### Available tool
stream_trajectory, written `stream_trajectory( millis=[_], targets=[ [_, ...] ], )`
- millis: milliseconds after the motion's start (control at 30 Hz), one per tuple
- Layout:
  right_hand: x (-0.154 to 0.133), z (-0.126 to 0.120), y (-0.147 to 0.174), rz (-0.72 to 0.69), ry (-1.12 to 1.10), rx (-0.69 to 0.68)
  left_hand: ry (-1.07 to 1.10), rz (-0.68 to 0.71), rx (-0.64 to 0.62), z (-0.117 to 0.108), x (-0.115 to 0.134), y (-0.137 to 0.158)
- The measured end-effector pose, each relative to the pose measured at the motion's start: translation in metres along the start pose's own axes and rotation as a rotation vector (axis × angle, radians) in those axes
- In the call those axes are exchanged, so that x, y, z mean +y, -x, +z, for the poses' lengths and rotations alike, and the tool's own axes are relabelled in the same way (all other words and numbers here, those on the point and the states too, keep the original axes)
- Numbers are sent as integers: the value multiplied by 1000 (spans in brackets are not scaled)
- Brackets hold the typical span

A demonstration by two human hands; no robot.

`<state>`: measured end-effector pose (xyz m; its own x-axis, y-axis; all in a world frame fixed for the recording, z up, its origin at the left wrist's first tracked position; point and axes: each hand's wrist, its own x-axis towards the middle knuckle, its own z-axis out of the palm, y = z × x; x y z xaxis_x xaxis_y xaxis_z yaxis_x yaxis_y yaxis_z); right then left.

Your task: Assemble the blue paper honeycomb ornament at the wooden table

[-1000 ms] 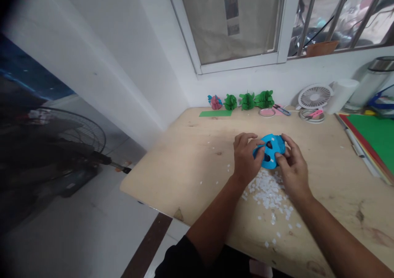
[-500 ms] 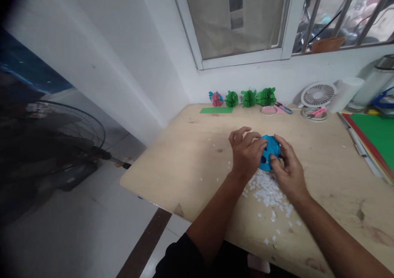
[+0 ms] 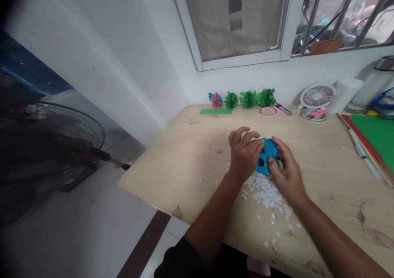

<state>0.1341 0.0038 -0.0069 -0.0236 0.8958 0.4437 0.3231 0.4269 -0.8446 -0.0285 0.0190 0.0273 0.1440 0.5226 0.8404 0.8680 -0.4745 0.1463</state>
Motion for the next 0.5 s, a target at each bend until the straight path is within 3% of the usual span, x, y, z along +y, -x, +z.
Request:
stream_trajectory(
  millis=[167,500],
  targets=[
    [0,0,0,-38,4,10,21,8,-74,-1,-5,-1],
    [-2,0,0,-43,0,-6,79,13,-2,-1,-3,-1]
  ],
)
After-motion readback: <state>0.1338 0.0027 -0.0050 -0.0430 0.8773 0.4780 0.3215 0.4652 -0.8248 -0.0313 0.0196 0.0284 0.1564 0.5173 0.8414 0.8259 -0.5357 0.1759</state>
